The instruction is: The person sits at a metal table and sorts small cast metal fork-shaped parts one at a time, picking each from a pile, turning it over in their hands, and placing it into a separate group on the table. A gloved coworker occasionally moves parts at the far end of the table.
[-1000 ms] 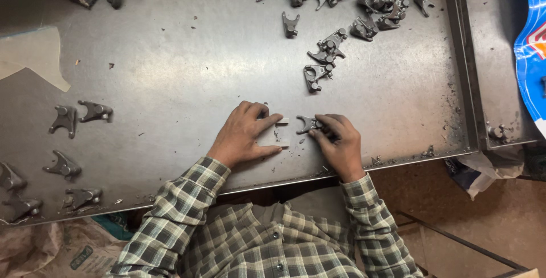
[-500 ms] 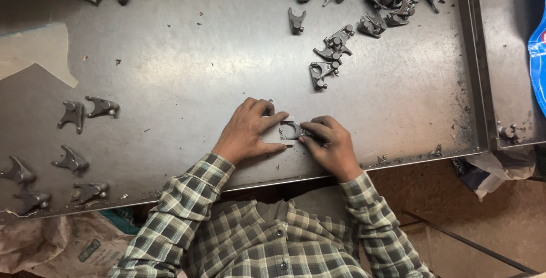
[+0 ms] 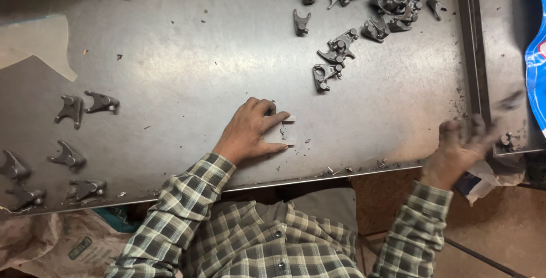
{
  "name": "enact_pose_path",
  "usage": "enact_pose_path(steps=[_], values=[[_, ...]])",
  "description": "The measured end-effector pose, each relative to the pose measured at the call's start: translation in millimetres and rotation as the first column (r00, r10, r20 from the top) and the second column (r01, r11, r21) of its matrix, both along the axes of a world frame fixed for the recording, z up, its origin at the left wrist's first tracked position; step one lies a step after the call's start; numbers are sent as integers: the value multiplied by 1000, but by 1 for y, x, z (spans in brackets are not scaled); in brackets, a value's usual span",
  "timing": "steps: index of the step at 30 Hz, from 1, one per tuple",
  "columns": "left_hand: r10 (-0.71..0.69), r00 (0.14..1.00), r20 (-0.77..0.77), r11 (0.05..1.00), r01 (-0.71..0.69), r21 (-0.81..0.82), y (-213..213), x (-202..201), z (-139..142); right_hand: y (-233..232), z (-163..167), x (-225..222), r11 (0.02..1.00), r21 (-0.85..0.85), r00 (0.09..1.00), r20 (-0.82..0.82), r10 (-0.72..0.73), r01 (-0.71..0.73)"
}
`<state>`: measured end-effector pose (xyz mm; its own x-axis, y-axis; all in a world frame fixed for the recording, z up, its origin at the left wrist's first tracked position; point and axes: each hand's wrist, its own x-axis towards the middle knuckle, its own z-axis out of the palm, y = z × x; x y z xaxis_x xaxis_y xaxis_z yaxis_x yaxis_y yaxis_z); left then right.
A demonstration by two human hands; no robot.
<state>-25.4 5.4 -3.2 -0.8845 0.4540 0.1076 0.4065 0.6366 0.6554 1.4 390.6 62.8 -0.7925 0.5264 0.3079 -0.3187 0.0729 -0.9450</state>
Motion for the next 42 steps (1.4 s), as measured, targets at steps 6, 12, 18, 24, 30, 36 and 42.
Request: enact_pose_path(steps=[6,12,18,24,30,36,42], values=[[-6,1000,-9,1000,6,-10,-1,-2,2,-85,-54,-44,649,694,924,380,35,-310],[-1,1000,-23,1000,1,-7,-1,-2,4,-139,-54,-76,521,802,942,335,15,-293],[-5,999,-35,1000,5,24,-2,-1,4,-109,-41,-32,414,743,845,400,354,-525],[-9,999,-39,1000,10,23,-2,-1,3,-117,-35,-9,377,697,785,465,409,-610],[6,1000,8,1000,-7,12,-2,-3,3,-131,-40,-14,324,683,737,479,477,-654],[-4,1000,-20,1000,4,19,-3,-2,-2,-75,-27,-13,365,534,647,636,421,-762],[12,1000,3,1000,-12,17,-1,-1,-2,6,5,2,929,-205,950,-107,293,-309]])
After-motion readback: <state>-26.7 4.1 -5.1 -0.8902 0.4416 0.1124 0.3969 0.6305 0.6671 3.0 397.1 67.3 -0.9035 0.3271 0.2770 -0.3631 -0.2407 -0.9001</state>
